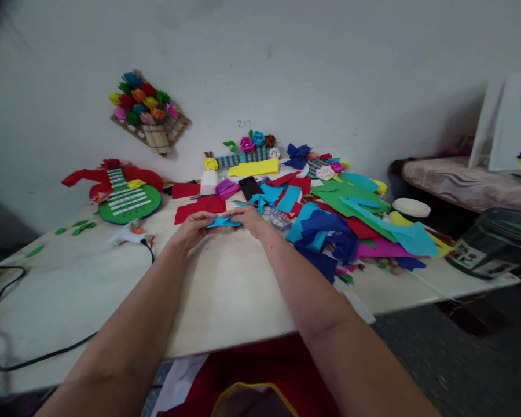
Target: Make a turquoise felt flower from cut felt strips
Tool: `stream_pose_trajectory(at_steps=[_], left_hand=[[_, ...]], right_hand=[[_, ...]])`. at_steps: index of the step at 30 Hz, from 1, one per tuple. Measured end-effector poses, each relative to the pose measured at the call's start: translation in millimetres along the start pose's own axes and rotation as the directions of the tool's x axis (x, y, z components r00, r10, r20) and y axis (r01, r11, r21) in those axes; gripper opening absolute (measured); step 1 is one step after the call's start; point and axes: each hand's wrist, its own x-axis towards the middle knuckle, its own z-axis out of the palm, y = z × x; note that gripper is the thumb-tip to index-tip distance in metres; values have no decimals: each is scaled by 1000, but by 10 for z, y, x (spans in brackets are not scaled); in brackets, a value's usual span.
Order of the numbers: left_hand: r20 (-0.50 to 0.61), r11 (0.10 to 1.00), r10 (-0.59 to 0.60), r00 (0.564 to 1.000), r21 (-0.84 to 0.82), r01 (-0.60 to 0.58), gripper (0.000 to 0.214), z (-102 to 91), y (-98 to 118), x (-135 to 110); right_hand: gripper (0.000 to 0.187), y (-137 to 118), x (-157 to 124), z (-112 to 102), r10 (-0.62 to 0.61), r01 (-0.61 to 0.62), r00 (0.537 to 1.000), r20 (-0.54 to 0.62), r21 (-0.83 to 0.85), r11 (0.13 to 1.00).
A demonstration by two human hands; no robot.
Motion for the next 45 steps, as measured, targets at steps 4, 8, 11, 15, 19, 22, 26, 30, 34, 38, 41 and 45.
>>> stream_pose_trajectory(at_steps=[4,8,11,15,19,22,26,30,34,38,41,45], left_hand=[[5,1000,-9,1000,6,9,20,9,12,-7],[14,1000,-10,1000,-7,10,20,15,28,-16],[-5,1000,2,1000,21,-2,21,24,36,-17],[-14,993,11,1000,120,-9,30,36,40,-12],[15,976,52,999,211,-54,44,31,26,0],[67,959,79,995,268,-94,48,26,16,4],[81,950,85,993,293,-105,50,39,27,-6],[80,943,88,993,313,-109,49,44,35,-13],[79,937,88,993,331,-109,49,33,19,-5],[73,934,73,995,344,-94,50,11,-1,17],[66,933,74,995,347,-92,50,-8,-5,33],[80,932,75,994,349,-98,50,9,8,30]], right_hand=[[22,-6,-3,-5,-1,1,1000,6,-5,1000],[22,-28,-15,-18,6,-5,1000,29,-7,1000],[23,-55,-32,-16,-22,21,998,56,23,1000],[21,-81,-42,-3,-4,4,1000,28,1,1000],[24,-69,-20,-14,37,-38,998,-56,-17,999],[29,-58,-11,-24,111,-118,989,-102,-71,990],[24,-81,-38,-12,155,-169,983,-96,-161,972],[22,-114,-65,-1,171,-182,983,-71,-215,960],[18,-124,-66,7,161,-180,982,-98,-236,955],[15,-126,-67,15,168,-187,981,-102,-228,955],[21,-128,-73,4,172,-186,982,-83,-227,956],[35,-129,-76,-20,214,-227,973,-91,-179,957]])
